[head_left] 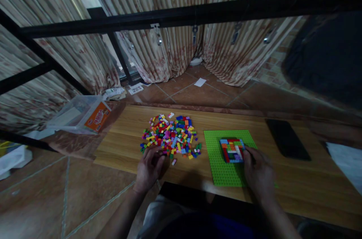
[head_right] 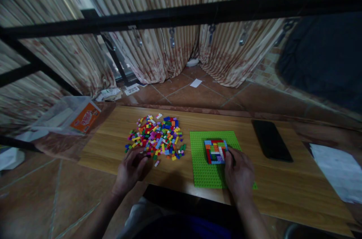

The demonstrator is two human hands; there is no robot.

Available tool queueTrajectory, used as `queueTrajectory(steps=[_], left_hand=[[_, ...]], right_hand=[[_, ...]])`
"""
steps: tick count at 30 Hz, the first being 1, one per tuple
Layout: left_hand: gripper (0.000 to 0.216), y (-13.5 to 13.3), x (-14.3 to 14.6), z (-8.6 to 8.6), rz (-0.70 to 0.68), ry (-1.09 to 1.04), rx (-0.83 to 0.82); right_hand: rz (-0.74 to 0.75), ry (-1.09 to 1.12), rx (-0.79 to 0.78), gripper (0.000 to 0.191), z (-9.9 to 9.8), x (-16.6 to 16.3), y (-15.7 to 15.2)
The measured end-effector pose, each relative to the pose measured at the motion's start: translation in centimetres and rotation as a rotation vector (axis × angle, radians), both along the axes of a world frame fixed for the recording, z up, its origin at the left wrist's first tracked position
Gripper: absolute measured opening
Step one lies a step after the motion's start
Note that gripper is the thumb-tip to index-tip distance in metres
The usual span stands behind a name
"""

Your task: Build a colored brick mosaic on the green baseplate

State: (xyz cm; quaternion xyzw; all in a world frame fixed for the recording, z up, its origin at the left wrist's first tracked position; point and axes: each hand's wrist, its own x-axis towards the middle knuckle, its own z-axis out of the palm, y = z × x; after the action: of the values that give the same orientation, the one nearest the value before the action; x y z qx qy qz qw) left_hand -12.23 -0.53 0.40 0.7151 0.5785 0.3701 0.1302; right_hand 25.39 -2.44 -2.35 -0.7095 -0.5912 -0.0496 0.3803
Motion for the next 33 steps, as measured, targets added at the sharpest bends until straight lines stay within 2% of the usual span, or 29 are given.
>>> queueTrajectory(steps=[6, 14, 22, 28, 33], left_hand=[[0.042, -1.1, 0.3, 0.7, -0.087, 0.054, -0.044], [0.037, -0.8, 2.9, 0.3, -0.056, 0.092, -0.029], [0.024, 0.1, 3.0, 0.1, 0.005, 0.070, 0.020], [0.023, -0.1, 3.4, 0.7, -0.028, 0.055, 0.022], [0.032, 1.2, 4.8, 1.1, -0.073, 0.085, 0.024]], right_hand=[[-0.002, 0.004, -0.006, 0.045, -0.1, 0.1, -0.1], [0.010, -0.006, -0.014, 0.045, 0.2, 0.0, -0.1], [0.004, 0.008, -0.021, 0.046, 0.2, 0.0, -0.1], [0.012, 0.001, -0.013, 0.045, -0.1, 0.2, -0.1], [0.003, 0.002, -0.014, 0.045, -0.1, 0.1, -0.1]])
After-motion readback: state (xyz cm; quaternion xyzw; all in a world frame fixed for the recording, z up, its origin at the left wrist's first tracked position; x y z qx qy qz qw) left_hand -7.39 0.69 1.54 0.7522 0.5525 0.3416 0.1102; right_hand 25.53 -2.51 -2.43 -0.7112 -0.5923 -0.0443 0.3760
